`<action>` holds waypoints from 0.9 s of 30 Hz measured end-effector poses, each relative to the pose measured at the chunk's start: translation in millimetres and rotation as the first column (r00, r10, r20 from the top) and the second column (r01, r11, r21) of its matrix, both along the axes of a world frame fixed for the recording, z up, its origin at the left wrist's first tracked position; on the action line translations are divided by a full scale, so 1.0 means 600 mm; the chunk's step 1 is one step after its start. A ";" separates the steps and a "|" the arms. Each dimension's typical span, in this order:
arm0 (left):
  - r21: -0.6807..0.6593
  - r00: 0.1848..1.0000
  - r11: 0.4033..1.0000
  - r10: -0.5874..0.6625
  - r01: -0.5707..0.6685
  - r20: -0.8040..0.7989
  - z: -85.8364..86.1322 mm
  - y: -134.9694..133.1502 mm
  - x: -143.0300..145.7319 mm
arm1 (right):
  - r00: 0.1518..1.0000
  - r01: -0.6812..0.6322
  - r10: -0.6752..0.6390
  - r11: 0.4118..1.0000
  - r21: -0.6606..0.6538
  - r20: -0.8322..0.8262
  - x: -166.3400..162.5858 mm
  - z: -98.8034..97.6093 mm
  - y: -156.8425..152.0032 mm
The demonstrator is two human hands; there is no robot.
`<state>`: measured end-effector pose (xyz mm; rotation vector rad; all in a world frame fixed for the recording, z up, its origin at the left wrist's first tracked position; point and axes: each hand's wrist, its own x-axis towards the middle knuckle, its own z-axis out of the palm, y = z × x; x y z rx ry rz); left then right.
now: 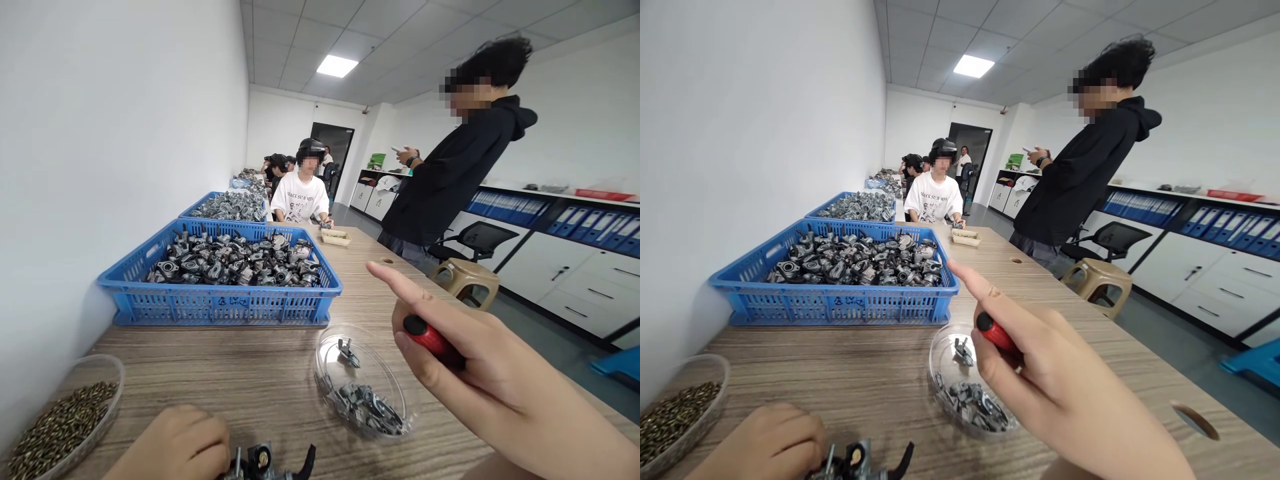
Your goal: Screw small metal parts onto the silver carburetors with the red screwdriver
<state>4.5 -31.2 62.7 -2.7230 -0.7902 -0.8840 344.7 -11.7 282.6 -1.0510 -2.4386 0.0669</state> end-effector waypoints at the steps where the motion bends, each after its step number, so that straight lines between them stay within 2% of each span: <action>1: 0.008 1.000 1.000 0.013 -0.014 0.028 -0.005 0.001 -0.001 | 1.000 -0.007 0.007 1.000 0.014 -0.015 -0.002 -0.001 0.001; 4: 0.021 0.982 0.998 0.059 -0.064 0.181 -0.032 0.005 -0.007 | 0.994 -0.006 0.018 0.993 0.114 -0.106 -0.010 -0.007 0.004; 6: -0.057 0.967 0.996 0.086 -0.074 0.239 -0.048 0.008 -0.014 | 0.991 -0.009 0.029 0.989 0.149 -0.133 -0.015 -0.009 0.004; 9: -0.194 0.948 0.979 0.119 -0.062 0.296 -0.058 0.010 -0.024 | 0.998 -0.051 0.053 0.997 0.054 -0.037 -0.025 -0.009 0.000; 13: -0.209 0.910 0.975 0.147 -0.069 0.387 -0.048 0.014 -0.028 | 0.995 -0.092 0.095 0.993 -0.077 0.031 -0.033 -0.007 -0.005; 17: -0.154 0.884 0.978 0.197 -0.143 0.424 -0.040 0.016 -0.023 | 0.996 -0.082 0.083 0.995 -0.050 0.030 -0.029 -0.009 -0.007; 20: -0.116 0.800 0.962 0.271 -0.248 0.535 -0.033 0.015 -0.016 | 0.996 -0.074 0.076 0.996 -0.045 0.040 -0.025 -0.010 -0.008; 24: -0.051 0.682 0.981 0.168 -0.188 0.712 -0.014 0.011 -0.014 | 0.996 -0.075 0.079 0.994 -0.079 0.043 -0.026 -0.010 -0.011; 27: -0.044 0.620 0.980 0.157 -0.194 0.769 -0.004 0.008 -0.017 | 0.996 -0.059 0.066 0.993 -0.100 0.067 -0.031 -0.011 -0.012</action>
